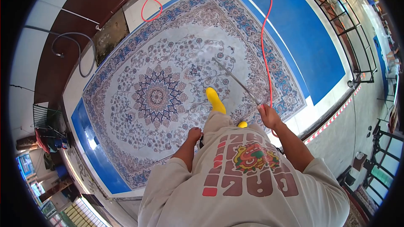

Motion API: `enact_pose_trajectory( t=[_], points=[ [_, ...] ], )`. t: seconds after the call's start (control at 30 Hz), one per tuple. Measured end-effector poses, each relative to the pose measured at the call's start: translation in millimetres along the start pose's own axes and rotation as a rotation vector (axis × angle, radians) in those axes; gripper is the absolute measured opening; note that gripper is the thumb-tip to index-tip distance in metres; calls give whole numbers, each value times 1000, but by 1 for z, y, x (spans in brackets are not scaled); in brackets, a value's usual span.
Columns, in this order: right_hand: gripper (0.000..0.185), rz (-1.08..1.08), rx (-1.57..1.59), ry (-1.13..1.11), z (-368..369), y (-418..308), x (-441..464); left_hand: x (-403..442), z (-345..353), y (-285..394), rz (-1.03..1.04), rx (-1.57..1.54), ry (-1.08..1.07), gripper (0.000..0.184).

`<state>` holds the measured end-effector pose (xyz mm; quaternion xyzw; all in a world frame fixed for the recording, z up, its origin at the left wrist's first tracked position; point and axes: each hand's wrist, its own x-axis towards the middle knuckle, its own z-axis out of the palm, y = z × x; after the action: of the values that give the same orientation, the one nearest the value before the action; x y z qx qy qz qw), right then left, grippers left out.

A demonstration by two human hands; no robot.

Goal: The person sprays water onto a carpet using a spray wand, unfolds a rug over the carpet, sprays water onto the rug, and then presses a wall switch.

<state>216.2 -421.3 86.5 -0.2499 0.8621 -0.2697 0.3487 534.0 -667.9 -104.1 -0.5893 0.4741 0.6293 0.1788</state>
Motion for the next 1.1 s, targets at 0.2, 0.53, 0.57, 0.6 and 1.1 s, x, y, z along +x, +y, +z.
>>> enact_pose_trajectory(
  t=[0.2,0.53,0.57,0.6,1.1],
  points=[
    [47,17,41,26,-25,-66,94,16,-24,132,164,-96,3,39],
    [50,55,1,22,-50,-72,173,61,-100,216,158,-208,158,36],
    [50,120,19,-18,-54,-71,180,63,-102,209,128,-181,155,36],
    [50,186,38,-57,-58,-71,188,63,-103,203,98,-154,151,37],
    [52,13,58,-69,-123,-100,405,52,-69,336,-54,-207,140,43]
  ],
)
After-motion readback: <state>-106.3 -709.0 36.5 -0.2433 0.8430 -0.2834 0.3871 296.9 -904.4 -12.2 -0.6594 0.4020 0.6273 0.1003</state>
